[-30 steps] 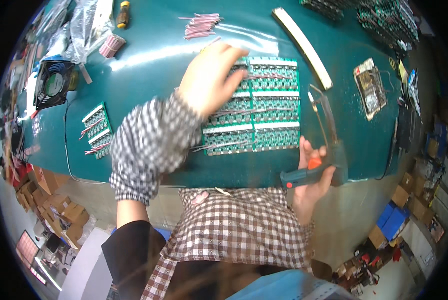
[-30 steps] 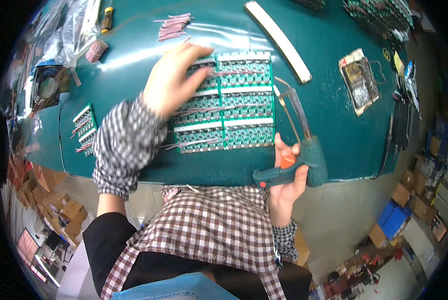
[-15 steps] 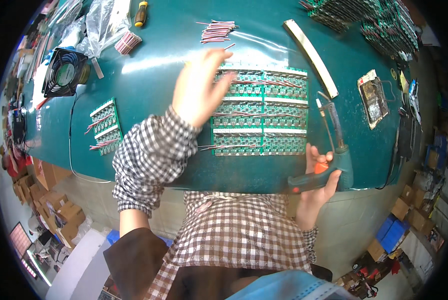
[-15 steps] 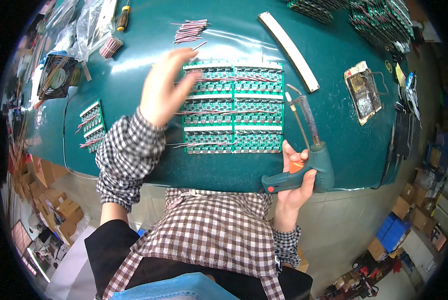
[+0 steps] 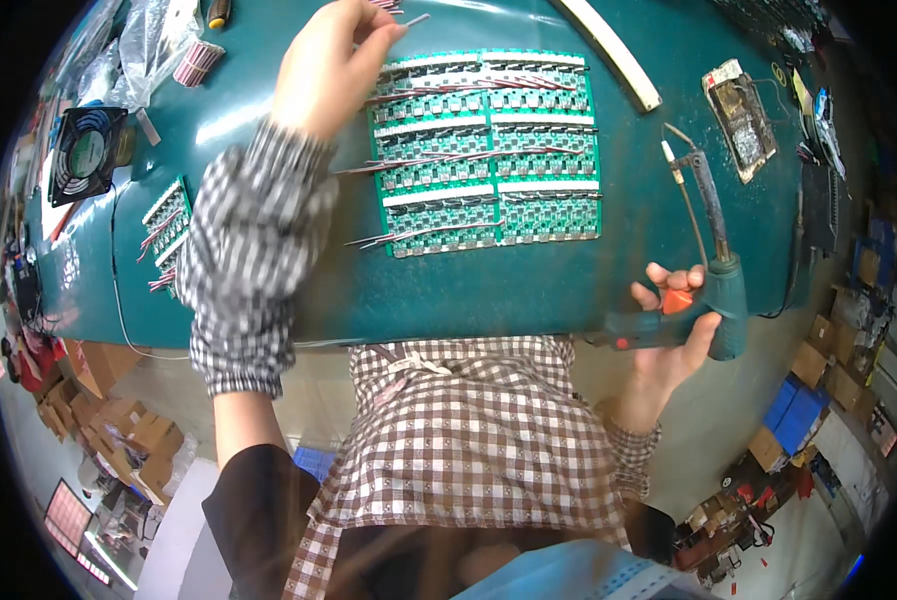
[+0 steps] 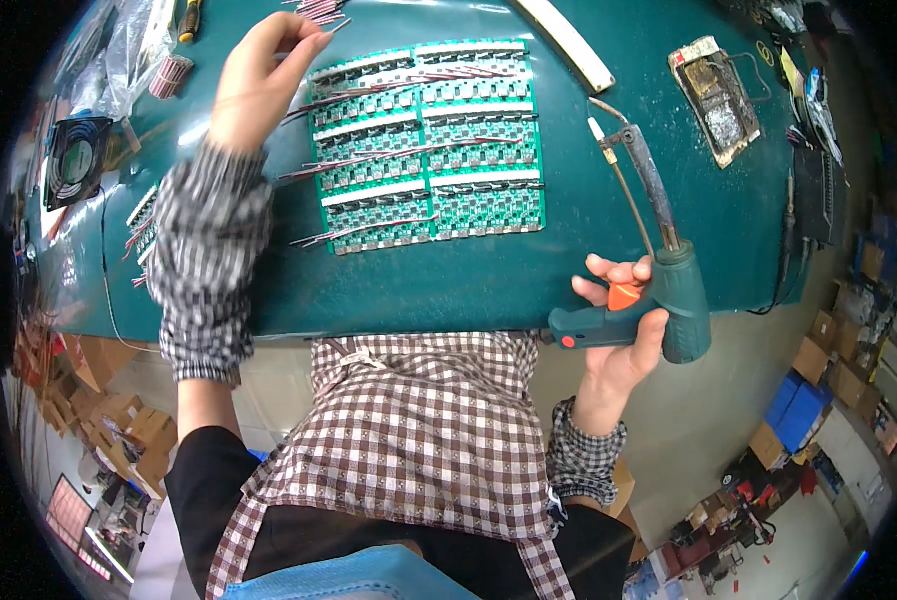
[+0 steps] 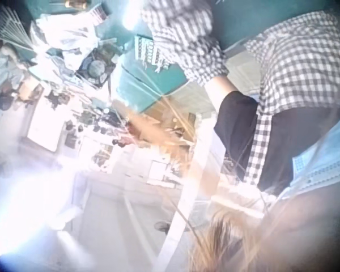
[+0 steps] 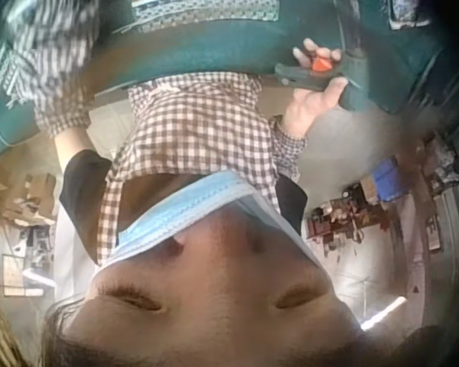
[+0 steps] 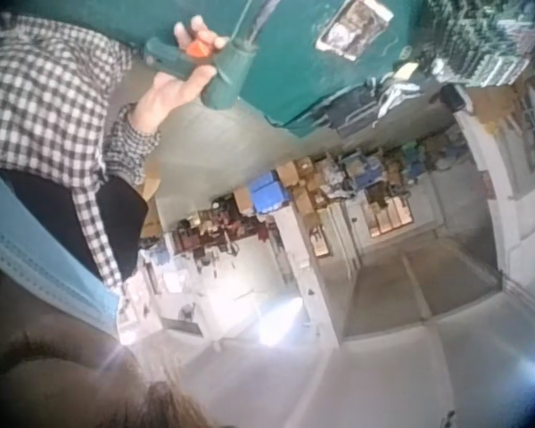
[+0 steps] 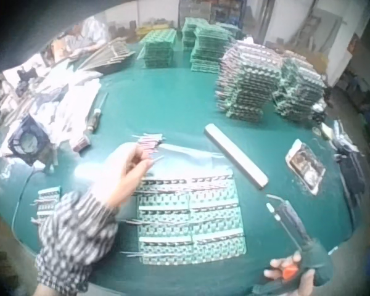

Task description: The person uses a soldering iron to attach wires to multiple green circuit boards arranged on a workbench. They systematically solder connection points, occasionally lifting the boards to inspect the joints before placing them back down to continue the process.

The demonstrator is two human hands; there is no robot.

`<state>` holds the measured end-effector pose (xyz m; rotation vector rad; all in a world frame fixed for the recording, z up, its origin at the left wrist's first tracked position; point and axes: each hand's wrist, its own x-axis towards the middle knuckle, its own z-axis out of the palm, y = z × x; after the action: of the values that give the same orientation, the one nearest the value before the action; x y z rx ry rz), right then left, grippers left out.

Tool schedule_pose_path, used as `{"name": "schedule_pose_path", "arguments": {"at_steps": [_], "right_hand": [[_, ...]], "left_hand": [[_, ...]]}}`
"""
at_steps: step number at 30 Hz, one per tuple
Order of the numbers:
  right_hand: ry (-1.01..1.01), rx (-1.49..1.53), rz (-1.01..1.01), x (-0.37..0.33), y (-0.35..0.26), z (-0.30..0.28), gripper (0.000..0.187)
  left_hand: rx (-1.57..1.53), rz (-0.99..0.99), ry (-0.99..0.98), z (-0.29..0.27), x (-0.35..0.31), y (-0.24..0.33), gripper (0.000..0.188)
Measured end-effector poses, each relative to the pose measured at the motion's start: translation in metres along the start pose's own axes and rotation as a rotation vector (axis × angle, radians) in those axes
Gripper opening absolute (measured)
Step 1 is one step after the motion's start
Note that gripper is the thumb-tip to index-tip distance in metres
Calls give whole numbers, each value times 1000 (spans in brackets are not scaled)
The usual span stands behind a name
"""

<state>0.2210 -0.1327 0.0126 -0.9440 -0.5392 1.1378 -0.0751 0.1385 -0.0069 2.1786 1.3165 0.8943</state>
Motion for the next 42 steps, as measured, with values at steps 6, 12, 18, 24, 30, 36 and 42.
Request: {"name": "schedule_pose_path", "arguments": {"at_steps": [6, 12, 18, 24, 30, 36, 42], "right_hand": [[-38, -248, 9, -14, -5, 7, 58], [47, -149, 89, -31, -12, 5, 54], [78, -202, 98, -37, -17, 3, 53], [130, -274, 154, -41, -27, 9, 50], [157, -311, 254, -43, -29, 15, 48], [154, -369, 307, -44, -29, 22, 48], [173, -377, 313, -45, -28, 24, 48]], "left_hand": [[-301, -117, -460, -12, -82, 117, 7], [12, -17, -336, 21, -99, 110, 6], [-73, -61, -321, 22, -98, 120, 5], [-65, -121, -316, 38, -100, 115, 4], [-57, -124, -292, 39, -100, 115, 5], [-81, -124, -248, 41, -101, 115, 6], [-68, -126, -265, 41, -100, 113, 6]]}}
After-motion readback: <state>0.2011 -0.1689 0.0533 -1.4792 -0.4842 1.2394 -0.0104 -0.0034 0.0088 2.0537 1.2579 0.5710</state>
